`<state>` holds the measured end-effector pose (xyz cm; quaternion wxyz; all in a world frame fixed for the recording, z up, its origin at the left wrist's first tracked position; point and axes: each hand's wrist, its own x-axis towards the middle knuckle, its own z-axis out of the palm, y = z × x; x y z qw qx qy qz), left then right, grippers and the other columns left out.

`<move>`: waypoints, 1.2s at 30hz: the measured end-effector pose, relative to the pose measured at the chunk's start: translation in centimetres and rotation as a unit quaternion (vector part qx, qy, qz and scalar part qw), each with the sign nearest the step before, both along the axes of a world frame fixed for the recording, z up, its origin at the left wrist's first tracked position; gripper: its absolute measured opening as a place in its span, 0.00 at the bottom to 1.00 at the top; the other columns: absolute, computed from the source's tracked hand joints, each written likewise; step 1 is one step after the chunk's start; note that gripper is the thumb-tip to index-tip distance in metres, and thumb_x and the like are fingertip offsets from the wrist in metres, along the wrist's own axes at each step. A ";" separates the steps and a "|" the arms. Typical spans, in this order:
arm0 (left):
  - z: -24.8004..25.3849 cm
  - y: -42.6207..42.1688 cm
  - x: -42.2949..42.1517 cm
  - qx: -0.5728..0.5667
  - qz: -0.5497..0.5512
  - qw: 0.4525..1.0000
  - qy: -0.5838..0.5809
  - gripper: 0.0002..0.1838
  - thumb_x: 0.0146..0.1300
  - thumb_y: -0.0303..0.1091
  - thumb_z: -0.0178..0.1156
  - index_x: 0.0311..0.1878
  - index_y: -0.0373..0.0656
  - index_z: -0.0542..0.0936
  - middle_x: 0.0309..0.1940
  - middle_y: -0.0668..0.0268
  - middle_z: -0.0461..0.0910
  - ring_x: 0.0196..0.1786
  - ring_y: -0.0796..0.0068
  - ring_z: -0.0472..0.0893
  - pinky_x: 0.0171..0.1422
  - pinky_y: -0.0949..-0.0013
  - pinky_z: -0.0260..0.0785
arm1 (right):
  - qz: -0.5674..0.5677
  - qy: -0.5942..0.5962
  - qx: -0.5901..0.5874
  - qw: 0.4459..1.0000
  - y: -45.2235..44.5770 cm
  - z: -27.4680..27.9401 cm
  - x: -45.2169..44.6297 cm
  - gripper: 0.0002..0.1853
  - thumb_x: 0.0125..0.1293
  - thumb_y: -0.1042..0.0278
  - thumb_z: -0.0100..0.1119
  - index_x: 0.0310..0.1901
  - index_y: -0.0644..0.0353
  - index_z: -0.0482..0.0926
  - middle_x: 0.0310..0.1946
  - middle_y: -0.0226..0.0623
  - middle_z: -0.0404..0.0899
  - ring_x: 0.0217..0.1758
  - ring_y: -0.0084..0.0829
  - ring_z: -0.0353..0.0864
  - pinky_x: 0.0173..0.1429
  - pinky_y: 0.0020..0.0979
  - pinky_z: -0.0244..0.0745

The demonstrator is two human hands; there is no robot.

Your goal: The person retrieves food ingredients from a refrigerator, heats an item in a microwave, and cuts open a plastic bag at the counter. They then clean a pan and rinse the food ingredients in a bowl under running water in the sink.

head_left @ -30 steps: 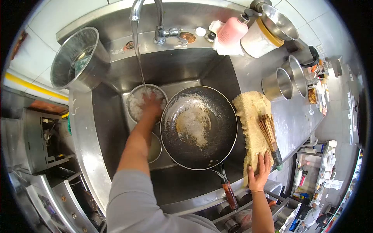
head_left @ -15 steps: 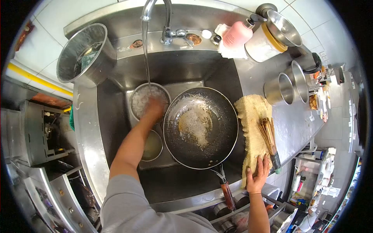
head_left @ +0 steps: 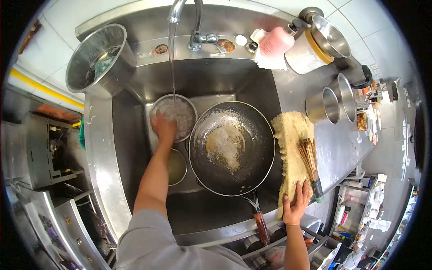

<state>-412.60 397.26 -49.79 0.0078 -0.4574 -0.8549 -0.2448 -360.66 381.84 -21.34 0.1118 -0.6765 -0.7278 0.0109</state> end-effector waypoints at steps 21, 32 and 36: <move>2.2 4.4 0.4 -0.135 -0.130 0.982 0.012 0.36 0.52 0.42 0.76 0.65 0.43 0.78 0.58 0.48 0.81 0.72 0.49 0.71 0.71 0.41 0.69 | 0.005 0.001 0.000 1.000 0.0 -0.5 0.4 0.35 0.65 0.52 0.66 0.72 0.57 0.74 0.77 0.54 0.64 0.79 0.60 0.60 0.81 0.57 0.50; 4.0 5.7 0.1 -0.398 -0.086 0.895 -0.183 0.38 0.60 0.39 0.67 0.75 0.47 0.70 0.68 0.50 0.78 0.74 0.45 0.72 0.69 0.39 0.71 | 0.000 0.010 -0.003 1.000 -0.1 -0.1 0.4 0.35 0.64 0.52 0.67 0.71 0.57 0.75 0.77 0.54 0.64 0.79 0.60 0.61 0.81 0.56 0.51; 1.4 3.3 3.8 -0.389 -0.143 0.910 -0.032 0.41 0.63 0.38 0.64 0.80 0.51 0.64 0.80 0.53 0.63 0.84 0.43 0.54 0.73 0.23 0.60 | 0.000 -0.007 -0.016 1.000 -0.2 -0.6 0.9 0.37 0.66 0.48 0.65 0.74 0.55 0.72 0.79 0.52 0.62 0.81 0.58 0.59 0.82 0.55 0.49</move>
